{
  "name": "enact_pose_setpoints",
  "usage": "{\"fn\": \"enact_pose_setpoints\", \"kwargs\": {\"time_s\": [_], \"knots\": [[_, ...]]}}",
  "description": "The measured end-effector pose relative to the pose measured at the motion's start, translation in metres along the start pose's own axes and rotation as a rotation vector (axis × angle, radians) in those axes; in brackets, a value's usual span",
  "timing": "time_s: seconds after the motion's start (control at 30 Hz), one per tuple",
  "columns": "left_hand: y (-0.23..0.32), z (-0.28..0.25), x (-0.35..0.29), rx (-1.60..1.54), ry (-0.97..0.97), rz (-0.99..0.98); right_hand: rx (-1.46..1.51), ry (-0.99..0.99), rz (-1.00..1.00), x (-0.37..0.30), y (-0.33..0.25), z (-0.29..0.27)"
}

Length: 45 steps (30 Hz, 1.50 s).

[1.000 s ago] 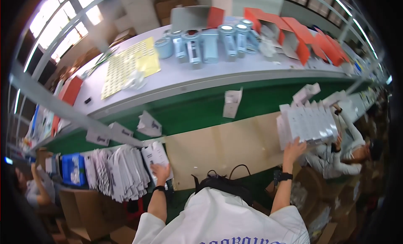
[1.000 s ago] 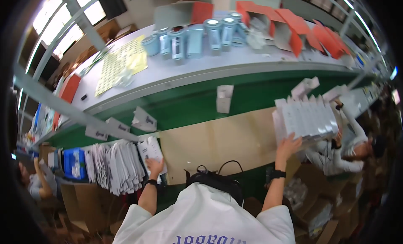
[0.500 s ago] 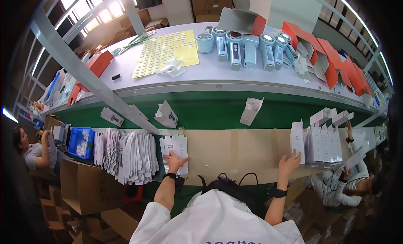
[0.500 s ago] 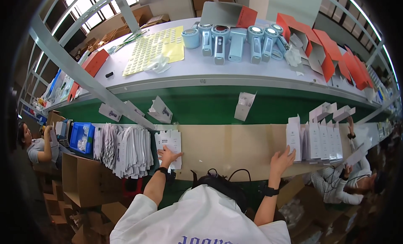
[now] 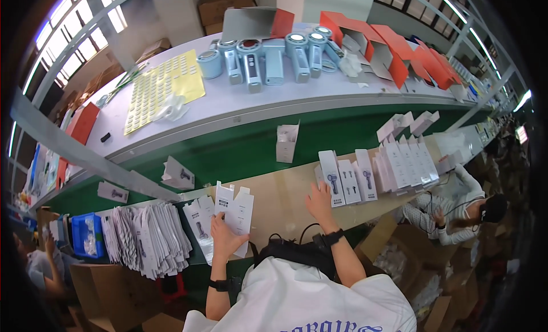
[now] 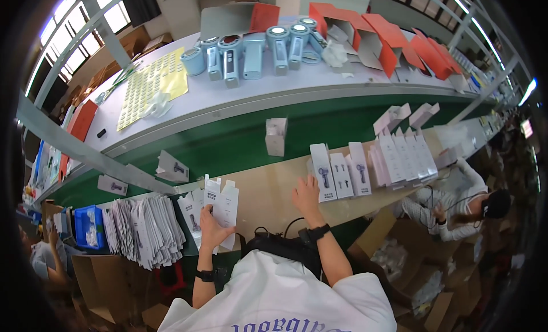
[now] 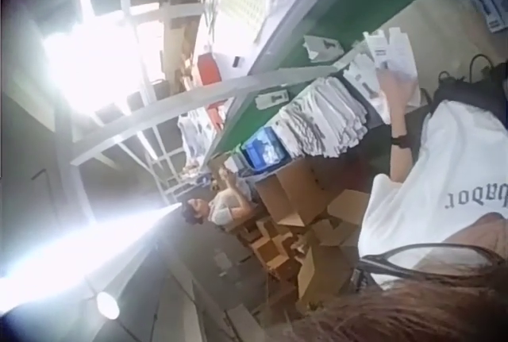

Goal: The person picks up a flat white box, folds it into shape, inserts a white paper manual, and places the assembled box onto a stack.

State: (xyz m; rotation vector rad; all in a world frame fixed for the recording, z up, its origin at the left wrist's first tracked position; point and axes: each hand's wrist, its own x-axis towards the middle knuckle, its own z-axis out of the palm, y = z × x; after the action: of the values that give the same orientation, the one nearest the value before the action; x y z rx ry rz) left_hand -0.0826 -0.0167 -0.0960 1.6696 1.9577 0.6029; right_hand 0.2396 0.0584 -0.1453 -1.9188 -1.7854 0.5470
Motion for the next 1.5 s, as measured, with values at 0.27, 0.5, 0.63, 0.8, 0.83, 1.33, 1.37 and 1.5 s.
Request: {"fn": "enact_pose_setpoints", "kwargs": {"time_s": [0.27, 0.5, 0.63, 0.8, 0.83, 1.33, 1.37, 1.5], "knots": [[0.038, -0.030, -0.002, -0.091, -0.090, 0.133, -0.757, 0.075, 0.060, 0.006, 0.130, 0.018], [0.080, -0.050, -0.010, -0.120, -0.086, 0.206, 0.111, 0.000, 0.257, 0.006, 0.061, -0.016], [0.107, -0.046, -0.009, 0.018, -0.167, 0.383, 1.678, -0.671, 0.384, -0.011, -0.063, -0.074], [0.109, -0.046, -0.005, 0.080, -0.265, 0.563, 1.442, -0.986, 0.126, -0.013, -0.084, -0.079], [0.109, -0.047, -0.005, 0.030, -0.288, 0.576, 1.458, -1.031, 0.122, -0.011, -0.084, -0.079], [0.112, -0.039, 0.004, -0.135, -0.200, 0.678, 1.095, -0.939, 0.229, -0.002, -0.088, -0.090], [0.108, -0.035, 0.005, -0.207, -0.153, 0.662, 1.136, -0.949, 0.335, 0.001, -0.084, -0.089], [0.106, -0.020, 0.002, -0.135, 0.191, 0.284, 2.083, -0.914, 0.256, -0.018, -0.106, -0.105]]}}
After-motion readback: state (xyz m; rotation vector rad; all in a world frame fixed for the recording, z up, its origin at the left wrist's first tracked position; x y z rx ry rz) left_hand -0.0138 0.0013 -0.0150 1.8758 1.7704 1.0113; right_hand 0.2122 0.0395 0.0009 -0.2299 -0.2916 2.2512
